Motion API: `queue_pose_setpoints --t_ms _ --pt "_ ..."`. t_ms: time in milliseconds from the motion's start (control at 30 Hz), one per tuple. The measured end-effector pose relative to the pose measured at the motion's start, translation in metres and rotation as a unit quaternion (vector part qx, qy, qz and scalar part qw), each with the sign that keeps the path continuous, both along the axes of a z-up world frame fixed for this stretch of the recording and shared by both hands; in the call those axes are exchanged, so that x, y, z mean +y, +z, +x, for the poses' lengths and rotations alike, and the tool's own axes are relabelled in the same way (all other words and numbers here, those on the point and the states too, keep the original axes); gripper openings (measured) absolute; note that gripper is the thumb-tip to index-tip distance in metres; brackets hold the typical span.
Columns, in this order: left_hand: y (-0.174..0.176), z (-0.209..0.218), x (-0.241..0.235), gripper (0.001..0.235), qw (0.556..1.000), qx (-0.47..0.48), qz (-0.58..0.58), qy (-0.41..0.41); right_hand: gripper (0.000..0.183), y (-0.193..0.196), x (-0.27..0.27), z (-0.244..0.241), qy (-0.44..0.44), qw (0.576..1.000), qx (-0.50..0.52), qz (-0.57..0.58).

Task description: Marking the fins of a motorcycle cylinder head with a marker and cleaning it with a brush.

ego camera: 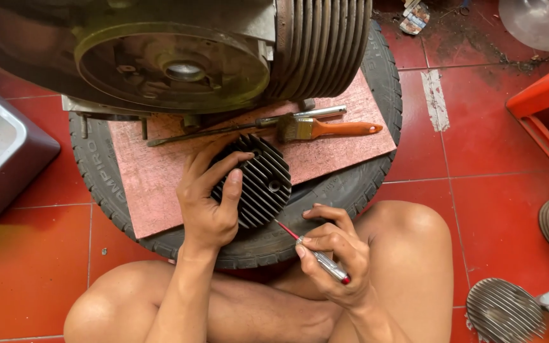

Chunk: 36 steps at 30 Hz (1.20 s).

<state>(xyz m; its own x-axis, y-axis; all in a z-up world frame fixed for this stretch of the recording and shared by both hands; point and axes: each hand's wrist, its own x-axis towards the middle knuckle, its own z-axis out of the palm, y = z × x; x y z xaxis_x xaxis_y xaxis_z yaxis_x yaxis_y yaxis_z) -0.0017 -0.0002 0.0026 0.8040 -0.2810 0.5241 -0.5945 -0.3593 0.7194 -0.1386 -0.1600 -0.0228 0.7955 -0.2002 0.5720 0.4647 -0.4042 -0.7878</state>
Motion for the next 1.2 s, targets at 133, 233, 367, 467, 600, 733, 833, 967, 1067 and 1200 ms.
queue_pose_setpoints --t_ms 133,233,367,467,600,733,833,967,1067,1200 --pt "0.0 0.001 0.0 0.038 1.0 -0.001 0.005 -0.005 0.012 -0.003 0.002 0.002 0.0 1.0 0.0 -0.017" --pt "0.001 0.002 0.001 0.039 1.0 0.0 0.004 0.001 0.012 -0.002 0.0 0.002 -0.007 0.997 0.044 0.058" --pt "0.001 0.001 0.0 0.038 1.0 -0.001 0.006 -0.004 0.01 0.0 -0.001 0.0 0.014 0.998 0.043 0.035" --pt "0.0 0.001 0.0 0.039 1.0 -0.001 0.006 -0.002 0.009 -0.004 -0.004 -0.002 0.007 0.998 0.038 0.052" --pt "0.001 0.001 0.001 0.038 1.0 -0.002 0.002 -0.002 0.011 -0.014 -0.003 -0.005 -0.028 0.998 0.011 0.057" --pt "-0.001 0.001 0.001 0.037 1.0 0.0 -0.005 -0.004 0.012 -0.015 -0.005 -0.004 -0.018 0.998 0.009 0.053" --pt "0.0 0.002 0.002 0.035 1.0 -0.001 -0.008 -0.006 0.01 -0.012 -0.004 -0.002 -0.005 0.997 0.01 0.079" --pt "-0.001 0.001 0.002 0.032 1.0 -0.001 -0.006 -0.008 0.012 -0.008 -0.001 0.0 -0.016 0.999 0.045 0.018" --pt "-0.002 0.001 0.003 0.033 1.0 -0.002 -0.005 -0.007 0.011 -0.006 -0.002 -0.001 -0.014 0.997 0.061 0.052" --pt "-0.001 0.0 0.002 0.034 1.0 -0.006 0.003 -0.009 0.011 -0.004 -0.001 0.0 -0.018 0.998 0.065 0.016"
